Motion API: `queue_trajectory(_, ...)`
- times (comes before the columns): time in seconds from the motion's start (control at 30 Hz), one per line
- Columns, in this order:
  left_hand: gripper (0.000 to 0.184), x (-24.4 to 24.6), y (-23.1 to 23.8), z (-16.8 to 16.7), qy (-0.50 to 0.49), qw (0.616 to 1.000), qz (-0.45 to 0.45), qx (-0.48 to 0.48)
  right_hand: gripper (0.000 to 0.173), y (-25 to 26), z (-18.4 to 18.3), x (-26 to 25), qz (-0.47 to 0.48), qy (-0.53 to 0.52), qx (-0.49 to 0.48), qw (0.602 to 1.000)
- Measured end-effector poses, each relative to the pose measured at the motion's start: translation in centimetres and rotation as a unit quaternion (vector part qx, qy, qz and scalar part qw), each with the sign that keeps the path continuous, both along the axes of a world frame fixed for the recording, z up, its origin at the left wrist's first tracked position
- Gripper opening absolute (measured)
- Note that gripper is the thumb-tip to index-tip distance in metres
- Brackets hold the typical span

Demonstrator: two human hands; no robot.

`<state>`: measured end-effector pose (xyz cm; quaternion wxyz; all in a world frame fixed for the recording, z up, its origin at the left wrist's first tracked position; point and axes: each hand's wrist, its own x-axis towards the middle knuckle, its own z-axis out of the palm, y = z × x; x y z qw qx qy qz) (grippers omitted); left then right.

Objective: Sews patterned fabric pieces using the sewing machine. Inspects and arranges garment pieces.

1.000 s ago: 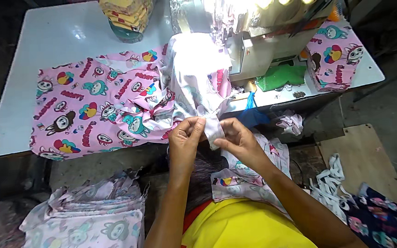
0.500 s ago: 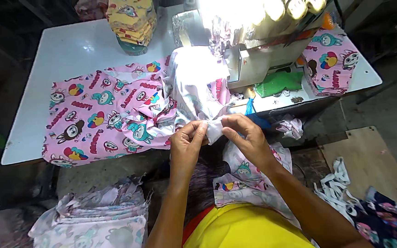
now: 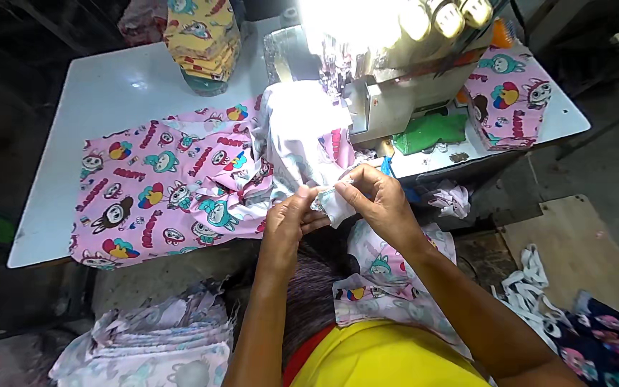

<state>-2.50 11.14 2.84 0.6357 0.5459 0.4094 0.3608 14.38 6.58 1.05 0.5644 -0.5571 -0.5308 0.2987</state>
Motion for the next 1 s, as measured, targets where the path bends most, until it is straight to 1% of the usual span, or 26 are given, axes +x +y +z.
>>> queue_trajectory(0.07, 0.019, 0.2, 0.0, 0.1, 0.024, 0.998, 0.0, 0.05, 0.011, 0.2, 0.1, -0.2, -0.003, 0.004, 0.003, 1.0)
queue_trajectory(0.13, 0.01, 0.6, 0.3, -0.1, 0.027, 0.995, 0.024, 0.089, 0.011, 0.1, 0.0, -0.4, 0.001, 0.023, 0.001, 1.0)
queue_trajectory(0.2, 0.007, 0.8, 0.8, -0.1, 0.006, 0.995, 0.05, 0.09, 0.02, -0.4, -1.0, -0.5, 0.034, 0.035, -0.014, 0.999)
queue_trajectory(0.23, 0.007, 0.8, 1.1, 0.0, -0.001, 0.994, 0.058, 0.088, 0.025, -0.9, -2.0, -0.6, 0.047, 0.038, -0.031, 0.998)
queue_trajectory(0.27, 0.006, 0.8, 1.3, 0.2, -0.002, 0.994, 0.061, 0.087, 0.025, -1.4, -3.3, -0.8, 0.053, 0.029, -0.053, 0.997)
queue_trajectory(0.33, 0.006, 0.9, 1.7, 0.5, 0.002, 0.994, 0.067, 0.092, 0.021, -2.5, -5.9, -0.9, 0.057, -0.015, -0.082, 0.995)
queue_trajectory(0.4, 0.006, 1.0, 2.1, 0.7, 0.006, 0.992, 0.07, 0.1, 0.024, -3.1, -7.0, -0.5, 0.045, -0.084, -0.073, 0.993)
queue_trajectory(0.47, 0.006, 1.2, 2.5, 0.8, 0.015, 0.991, 0.07, 0.114, 0.026, -2.9, -6.2, 0.1, 0.004, -0.137, -0.028, 0.99)
queue_trajectory(0.5, 0.006, 1.3, 2.6, 1.0, 0.016, 0.99, 0.072, 0.121, 0.025, -2.6, -5.3, 0.4, -0.019, -0.142, -0.001, 0.99)
queue_trajectory(0.57, 0.007, 1.6, 2.8, 1.6, 0.011, 0.988, 0.076, 0.131, 0.021, -1.5, -3.2, 0.9, -0.054, -0.113, 0.048, 0.991)
queue_trajectory(0.63, 0.009, 2.0, 2.9, 2.1, -0.001, 0.988, 0.072, 0.14, 0.021, -0.2, -1.5, 1.1, -0.06, -0.049, 0.08, 0.994)
queue_trajectory(0.7, 0.01, 2.3, 3.0, 2.6, -0.015, 0.986, 0.068, 0.152, 0.025, 1.1, -0.2, 1.1, -0.037, 0.04, 0.079, 0.995)
queue_trajectory(0.77, 0.009, 2.6, 3.1, 3.0, -0.019, 0.983, 0.07, 0.169, 0.027, 2.2, 0.7, 0.9, -0.003, 0.133, 0.065, 0.989)
queue_trajectory(0.83, 0.005, 2.7, 3.4, 3.1, -0.016, 0.978, 0.063, 0.2, 0.021, 2.7, 1.4, 0.7, 0.003, 0.185, 0.066, 0.981)
queue_trajectory(0.87, 0.002, 2.6, 3.5, 3.1, -0.025, 0.975, 0.045, 0.217, 0.017, 2.9, 1.5, 0.6, -0.005, 0.197, 0.076, 0.978)
queue_trajectory(0.9, 0.011, 2.4, 3.8, 3.0, -0.052, 0.973, 0.009, 0.226, 0.014, 3.1, 1.5, 0.6, -0.013, 0.201, 0.093, 0.975)
queue_trajectory(0.97, 0.038, 1.9, 4.5, 2.9, -0.137, 0.964, -0.096, 0.208, 0.011, 3.3, 1.3, 0.7, -0.028, 0.188, 0.135, 0.972)
queue_trajectory(1.0, 0.045, 1.9, 4.8, 2.8, -0.169, 0.961, -0.113, 0.185, 0.013, 3.4, 1.1, 0.8, -0.038, 0.176, 0.15, 0.972)
